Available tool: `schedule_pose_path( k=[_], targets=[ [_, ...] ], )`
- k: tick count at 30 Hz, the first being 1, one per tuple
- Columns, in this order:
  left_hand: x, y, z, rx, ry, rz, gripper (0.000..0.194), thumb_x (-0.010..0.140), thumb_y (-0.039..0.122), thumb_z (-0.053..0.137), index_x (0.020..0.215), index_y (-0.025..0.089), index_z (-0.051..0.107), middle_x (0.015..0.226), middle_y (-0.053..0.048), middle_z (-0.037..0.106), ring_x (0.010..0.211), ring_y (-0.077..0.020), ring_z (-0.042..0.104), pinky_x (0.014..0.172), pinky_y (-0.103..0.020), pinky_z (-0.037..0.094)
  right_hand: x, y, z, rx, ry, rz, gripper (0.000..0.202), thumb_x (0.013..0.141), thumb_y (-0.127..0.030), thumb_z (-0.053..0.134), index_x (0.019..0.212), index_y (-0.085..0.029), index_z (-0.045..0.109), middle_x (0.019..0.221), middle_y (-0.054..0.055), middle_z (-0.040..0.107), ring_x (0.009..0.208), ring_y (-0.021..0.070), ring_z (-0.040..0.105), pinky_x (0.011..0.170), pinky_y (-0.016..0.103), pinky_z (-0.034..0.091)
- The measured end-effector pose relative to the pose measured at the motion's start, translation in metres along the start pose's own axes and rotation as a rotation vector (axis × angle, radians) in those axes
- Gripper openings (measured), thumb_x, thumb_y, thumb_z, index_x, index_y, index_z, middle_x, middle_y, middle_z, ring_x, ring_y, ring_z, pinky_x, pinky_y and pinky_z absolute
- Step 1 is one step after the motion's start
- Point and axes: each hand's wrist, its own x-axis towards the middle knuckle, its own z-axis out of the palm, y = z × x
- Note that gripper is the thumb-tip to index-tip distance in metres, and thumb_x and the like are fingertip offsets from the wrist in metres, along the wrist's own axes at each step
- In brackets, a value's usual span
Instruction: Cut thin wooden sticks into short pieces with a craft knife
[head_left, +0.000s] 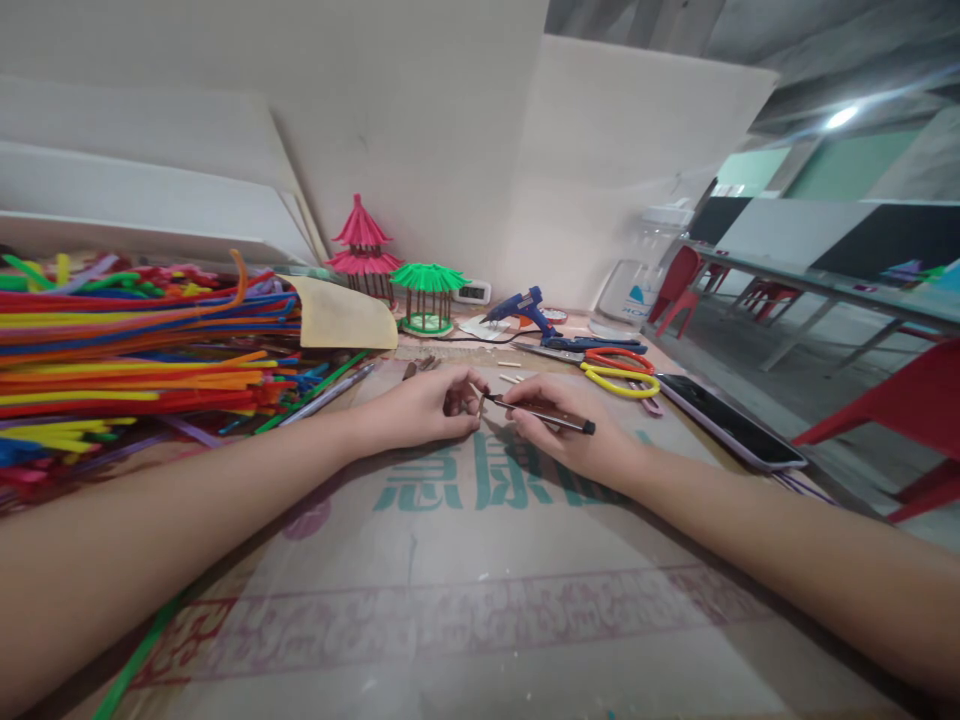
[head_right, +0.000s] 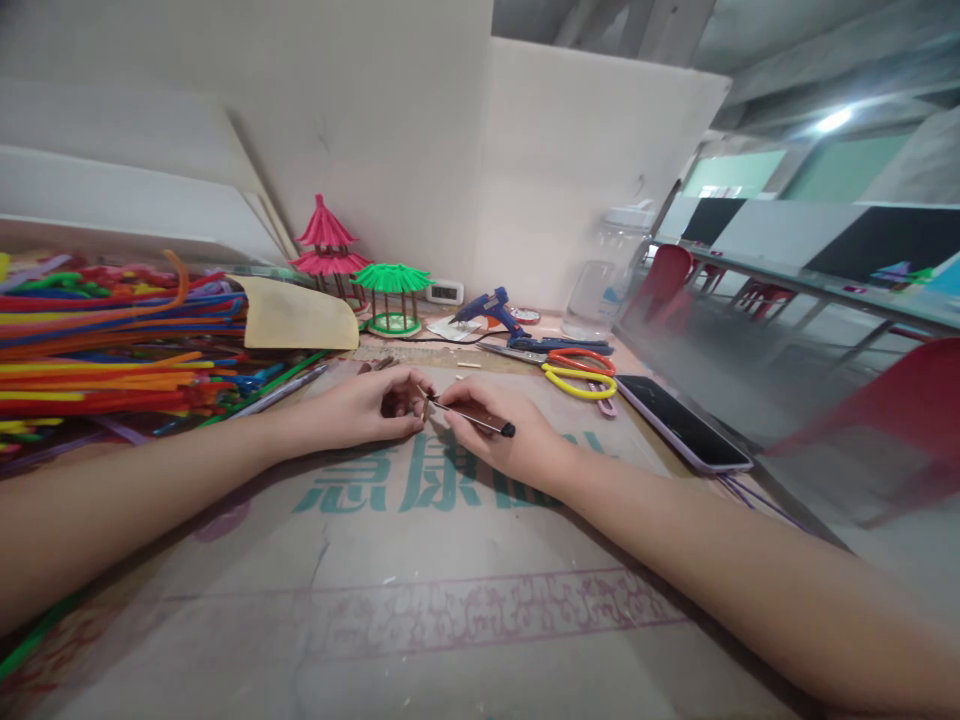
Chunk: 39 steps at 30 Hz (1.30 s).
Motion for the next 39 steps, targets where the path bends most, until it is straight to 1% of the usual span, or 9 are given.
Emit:
schedule_pose_path(
  k=[3,5,14,19,25,28,33,39],
  targets=[
    [-0.0004,0.0026,-0.0006,0.013,-0.003,-0.004,0.028,0.082,0.023,0.063,0.110,0.019,0.059,0.086,0.001,0.066,0.072,-0.0126,0.059,0.064,-0.023,0.045,0.0000,0.0002,-0.0004,0.002,-0.004,-0.004,0.009,0.094,-0.024,0.060,0.101,-0.021,0.064,0.088,0.004,0.074,0.074,0.0156,0.069,0.067,0.027,0.056],
    [-0.0004,0.0042,-0.0010,0.021,-0.014,-0.008,0.026,0.083,0.024,0.063,0.108,0.019,0.060,0.086,0.001,0.066,0.072,-0.0124,0.059,0.063,-0.022,0.044,-0.0001,0.0002,-0.0008,-0.004,-0.009,-0.010,0.009,0.094,-0.023,0.060,0.101,-0.021,0.064,0.089,0.004,0.074,0.075,0.0161,0.069,0.068,0.027,0.057],
    [0.0003,0.0020,-0.0006,0.023,-0.009,0.002,0.026,0.082,0.023,0.063,0.108,0.019,0.061,0.083,0.002,0.065,0.072,-0.0127,0.059,0.062,-0.022,0.043,-0.0003,-0.0002,-0.0003,-0.015,0.003,-0.003,0.009,0.094,-0.025,0.060,0.101,-0.022,0.064,0.089,0.004,0.073,0.075,0.0163,0.069,0.068,0.028,0.057],
    [0.0004,0.0036,-0.0012,0.014,-0.006,-0.013,0.023,0.081,0.022,0.063,0.104,0.019,0.060,0.085,0.001,0.066,0.072,-0.0126,0.060,0.062,-0.023,0.043,-0.0003,-0.0008,-0.0012,-0.005,-0.018,0.013,0.009,0.093,-0.024,0.059,0.100,-0.022,0.064,0.087,0.004,0.073,0.072,0.0154,0.068,0.064,0.026,0.055],
    [-0.0003,0.0052,-0.0014,0.024,-0.012,-0.016,0.018,0.082,0.021,0.062,0.099,0.019,0.059,0.085,0.002,0.066,0.073,-0.0124,0.060,0.063,-0.022,0.043,-0.0002,0.0000,-0.0010,-0.011,-0.006,-0.002,0.010,0.094,-0.024,0.059,0.101,-0.022,0.065,0.089,0.004,0.073,0.077,0.0167,0.069,0.070,0.028,0.056],
    [-0.0005,0.0055,-0.0014,0.021,-0.010,-0.020,0.021,0.082,0.022,0.062,0.102,0.019,0.059,0.084,0.002,0.065,0.073,-0.0122,0.060,0.063,-0.022,0.043,-0.0003,-0.0007,-0.0013,-0.008,-0.003,-0.007,0.010,0.093,-0.023,0.059,0.101,-0.021,0.065,0.089,0.004,0.073,0.076,0.0161,0.069,0.070,0.028,0.056],
    [-0.0006,0.0030,-0.0010,0.012,-0.011,-0.003,0.027,0.082,0.021,0.061,0.109,0.019,0.059,0.086,0.002,0.066,0.072,-0.0120,0.059,0.063,-0.022,0.044,-0.0008,-0.0014,-0.0012,-0.010,-0.016,0.019,0.009,0.093,-0.022,0.060,0.100,-0.020,0.065,0.087,0.004,0.073,0.072,0.0147,0.067,0.064,0.025,0.053],
    [-0.0008,0.0000,0.0000,0.009,0.005,0.012,0.029,0.083,0.021,0.063,0.112,0.018,0.057,0.086,0.002,0.066,0.072,-0.0123,0.059,0.063,-0.023,0.044,-0.0007,0.0012,0.0002,0.002,0.005,-0.023,0.010,0.094,-0.022,0.059,0.102,-0.020,0.065,0.088,0.004,0.073,0.073,0.0151,0.068,0.065,0.026,0.054]
  ],
)
